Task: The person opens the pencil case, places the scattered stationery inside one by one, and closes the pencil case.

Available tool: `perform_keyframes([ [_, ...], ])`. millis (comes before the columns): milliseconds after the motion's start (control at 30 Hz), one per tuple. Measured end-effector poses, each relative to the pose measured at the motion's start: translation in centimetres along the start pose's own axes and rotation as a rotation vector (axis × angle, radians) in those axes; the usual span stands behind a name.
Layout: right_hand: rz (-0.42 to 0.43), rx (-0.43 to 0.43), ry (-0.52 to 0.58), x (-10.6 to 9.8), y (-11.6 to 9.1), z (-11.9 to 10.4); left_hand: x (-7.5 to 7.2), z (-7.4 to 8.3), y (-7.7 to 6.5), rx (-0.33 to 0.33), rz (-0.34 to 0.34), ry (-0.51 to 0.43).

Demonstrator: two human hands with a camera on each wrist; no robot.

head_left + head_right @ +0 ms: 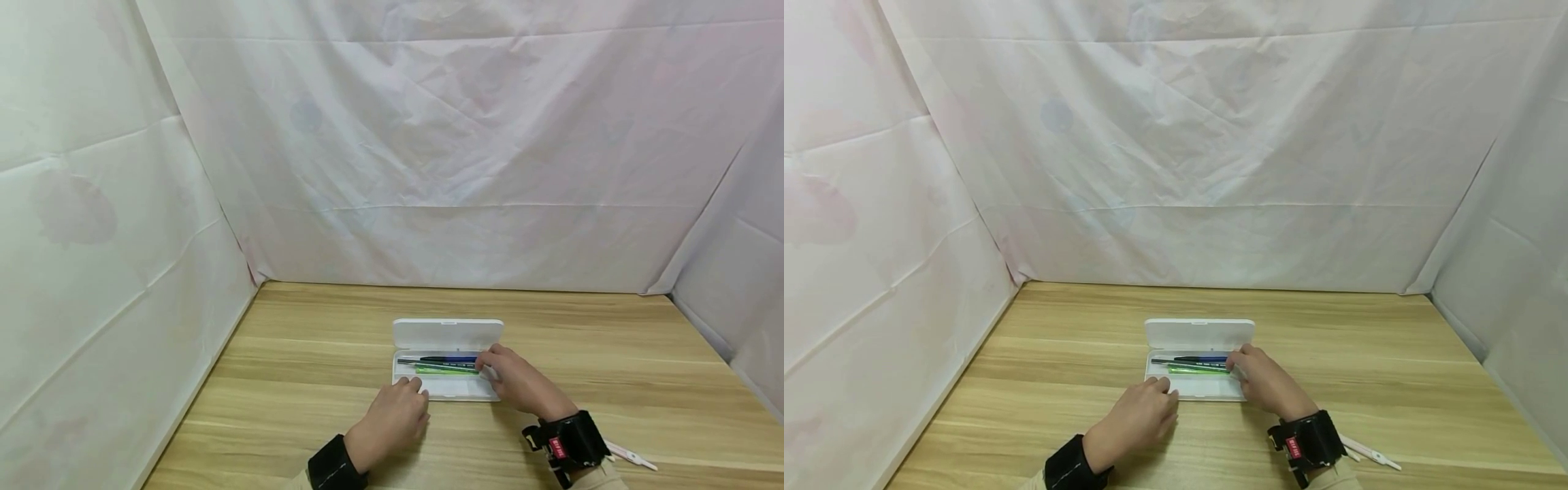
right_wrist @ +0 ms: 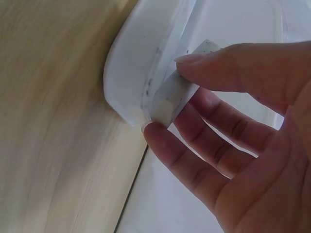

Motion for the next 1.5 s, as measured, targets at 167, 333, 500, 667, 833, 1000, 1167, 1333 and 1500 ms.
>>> perform_keyframes([
  [167, 0.005, -0.012, -0.007, 0.11, 0.01, -0.07, -0.04, 0.00, -0.02, 0.000, 0.000, -0.001],
  [333, 0.023, -0.057, -0.015, 0.10, -0.08, -0.22, -0.14, 0.12, -0.04, 0.025, 0.045, 0.016],
  [500, 0.021, -0.078, -0.021, 0.20, -0.16, -0.22, -0.26, 0.14, -0.09, 0.039, 0.072, 0.026],
  [667, 0.018, -0.088, -0.026, 0.27, -0.19, -0.37, -0.25, 0.15, -0.08, 0.033, 0.059, 0.021],
  [833, 0.021, -0.103, -0.029, 0.37, -0.14, -0.46, -0.14, 0.15, -0.04, 0.024, 0.045, 0.025],
  [1000, 0.003, -0.115, -0.026, 0.50, -0.12, -0.58, -0.08, 0.13, -0.01, 0.023, 0.041, 0.024],
  [1167, -0.012, -0.136, -0.038, 0.48, -0.19, -0.69, -0.07, 0.12, 0.02, 0.025, 0.041, 0.017],
  [1333, -0.009, -0.141, -0.047, 0.62, -0.17, -0.69, -0.08, 0.09, -0.02, 0.024, 0.050, 0.015],
  [1500, -0.007, -0.140, -0.052, 0.70, -0.14, -0.64, -0.10, 0.12, -0.08, 0.018, 0.059, 0.017],
])
Point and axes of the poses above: each hand's wrist, its own y-axis towards the middle knuckle, its own x-axis out of the palm, z = x × y, the point moved 5 cm from there along y, towards the middle knuckle, and after that the axes turned 1 degree about y, right-handed, at the moved point
